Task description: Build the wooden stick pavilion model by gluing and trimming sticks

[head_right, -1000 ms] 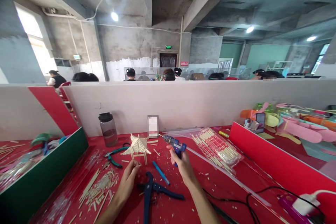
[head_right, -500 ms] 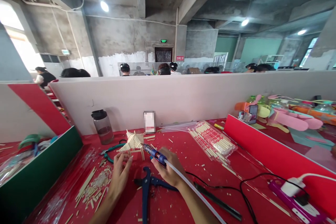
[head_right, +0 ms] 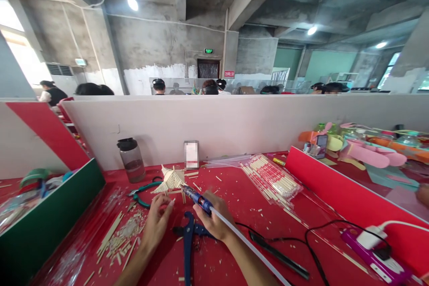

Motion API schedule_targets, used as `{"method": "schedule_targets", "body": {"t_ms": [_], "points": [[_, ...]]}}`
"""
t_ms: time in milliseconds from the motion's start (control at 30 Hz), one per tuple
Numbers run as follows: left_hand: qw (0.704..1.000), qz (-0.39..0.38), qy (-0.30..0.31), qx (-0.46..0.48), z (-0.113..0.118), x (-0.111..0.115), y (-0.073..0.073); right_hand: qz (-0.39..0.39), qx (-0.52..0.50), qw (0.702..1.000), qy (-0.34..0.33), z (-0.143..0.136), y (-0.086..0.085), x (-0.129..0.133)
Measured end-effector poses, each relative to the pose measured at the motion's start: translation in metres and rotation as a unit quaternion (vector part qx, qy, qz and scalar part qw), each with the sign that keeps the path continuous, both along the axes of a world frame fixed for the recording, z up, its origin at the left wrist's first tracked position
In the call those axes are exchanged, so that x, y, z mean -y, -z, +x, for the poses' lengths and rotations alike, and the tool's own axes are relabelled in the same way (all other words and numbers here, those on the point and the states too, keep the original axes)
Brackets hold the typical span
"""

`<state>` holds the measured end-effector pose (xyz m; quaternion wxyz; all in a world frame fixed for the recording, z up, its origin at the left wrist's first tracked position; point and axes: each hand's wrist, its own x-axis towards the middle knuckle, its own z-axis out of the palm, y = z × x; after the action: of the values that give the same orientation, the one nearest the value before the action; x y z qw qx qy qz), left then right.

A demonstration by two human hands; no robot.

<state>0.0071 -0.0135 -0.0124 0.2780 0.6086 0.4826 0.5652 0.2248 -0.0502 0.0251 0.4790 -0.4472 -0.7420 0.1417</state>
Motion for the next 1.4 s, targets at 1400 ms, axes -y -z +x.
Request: {"method": "schedule_targets", "body": {"t_ms": [1400], "points": [[1.000, -0.008, 0.012, -0.012, 0.000, 0.003, 0.002, 0.028, 0.121, 0.986, 0.113, 0.006, 0.011, -0.001]]}}
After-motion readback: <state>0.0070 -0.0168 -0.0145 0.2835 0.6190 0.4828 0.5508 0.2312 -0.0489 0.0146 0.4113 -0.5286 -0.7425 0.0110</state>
